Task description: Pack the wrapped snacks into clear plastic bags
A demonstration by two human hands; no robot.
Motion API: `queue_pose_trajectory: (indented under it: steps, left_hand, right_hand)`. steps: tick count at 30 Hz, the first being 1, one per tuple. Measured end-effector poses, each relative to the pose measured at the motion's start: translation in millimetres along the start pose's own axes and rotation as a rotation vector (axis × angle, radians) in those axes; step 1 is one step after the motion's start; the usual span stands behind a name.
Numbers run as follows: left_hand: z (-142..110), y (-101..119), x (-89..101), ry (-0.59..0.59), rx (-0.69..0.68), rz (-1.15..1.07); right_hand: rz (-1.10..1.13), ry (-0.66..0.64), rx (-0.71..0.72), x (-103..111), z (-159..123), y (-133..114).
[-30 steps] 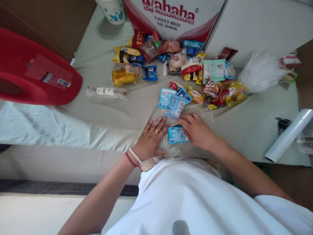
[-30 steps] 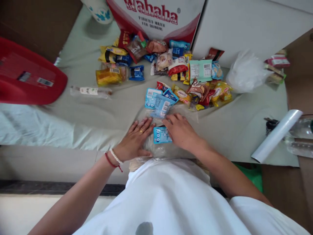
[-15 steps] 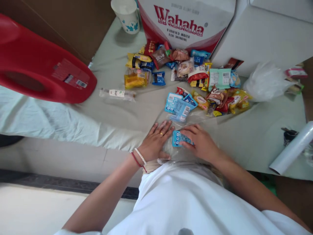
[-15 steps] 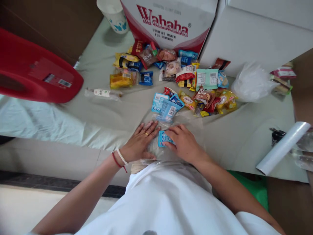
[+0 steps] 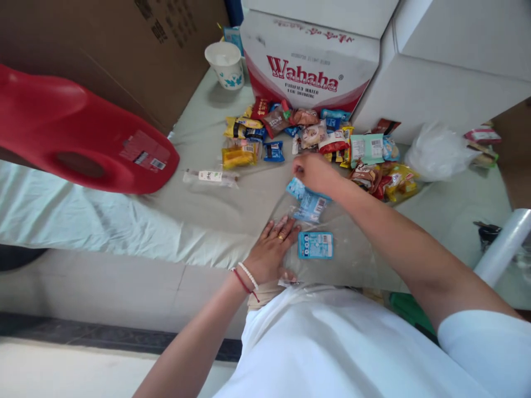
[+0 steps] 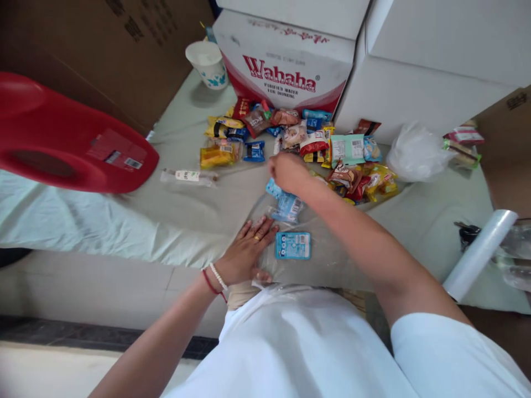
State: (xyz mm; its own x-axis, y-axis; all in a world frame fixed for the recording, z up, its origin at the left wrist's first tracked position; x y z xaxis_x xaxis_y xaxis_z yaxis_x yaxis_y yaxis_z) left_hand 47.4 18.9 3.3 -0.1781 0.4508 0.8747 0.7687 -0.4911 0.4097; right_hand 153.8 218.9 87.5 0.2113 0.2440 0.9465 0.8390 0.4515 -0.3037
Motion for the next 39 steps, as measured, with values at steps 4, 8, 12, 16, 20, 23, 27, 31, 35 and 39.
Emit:
queue_pose_trajectory:
  steps: [4, 8, 12, 16, 20, 23, 27, 31, 35, 39]
  left_hand:
    - [-0.7, 0.4, -2.1, 0.019, -0.009, -0.016]
    - [-1.5, 0.3, -2.6, 0.058, -0.015, -0.035]
    - [-1.5, -0.3, -1.0, 0.07, -0.022, -0.047]
    - [-0.8, 0.6, 2.3, 0.05, -0.022, -0.037]
    - [-0.6, 2.3, 5.4, 0.066, -0.024, -0.033]
    - [-0.2, 2.6, 4.9, 0.078, -0.024, -0.045]
    - [0.6, 1.9, 2.8, 0.09, -0.023, -0.071]
    - [1.2, 0.7, 1.5, 0.098, -0.019, -0.107]
    - [-0.6, -4.0, 4.5, 0.09, -0.045, -0.158]
    - [-8.1, -11.4, 13.3, 0.078, -0.118, -0.243]
  right_hand:
    - [0.432, 0.483, -0.059, 53.2, -90.9, 38.8]
    - [1.041, 0.596, -0.438, 23.5, -195.6, 73.0]
    - [1.084, 0.307, -0.575, -36.0, -236.1, 58.0]
    - [0.833, 0.158, -0.316, -59.3, -214.9, 31.8]
    - [0.35, 0.21, -0.108, -51.7, -193.0, 15.8]
    - [0.136, 0.144, 0.095, -47.7, -188.8, -3.2]
    - [0.085, -0.073, 0.339, -61.7, -191.4, -21.7]
    - [0.118, -0.008, 0.267, -73.3, -188.3, -13.5]
    - [0.175, 0.024, 0.242, -82.2, -185.2, -11.3]
    - [0.214, 0.026, 0.249, -76.3, -189.3, -13.3]
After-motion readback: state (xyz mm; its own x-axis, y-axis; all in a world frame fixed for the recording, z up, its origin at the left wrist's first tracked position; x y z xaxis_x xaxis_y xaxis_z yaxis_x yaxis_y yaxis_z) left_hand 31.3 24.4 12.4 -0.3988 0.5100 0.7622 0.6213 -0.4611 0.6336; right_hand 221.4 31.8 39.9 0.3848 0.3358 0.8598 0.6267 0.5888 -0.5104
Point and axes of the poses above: each hand's wrist, its own z-axis towards the middle knuckle, its own x-axis out of the back of the hand, y = z × x, the point moved 6 cm from there along z, towards the middle knuckle, and after that the axes turned 1 degree about x, right-handed, at the moved point
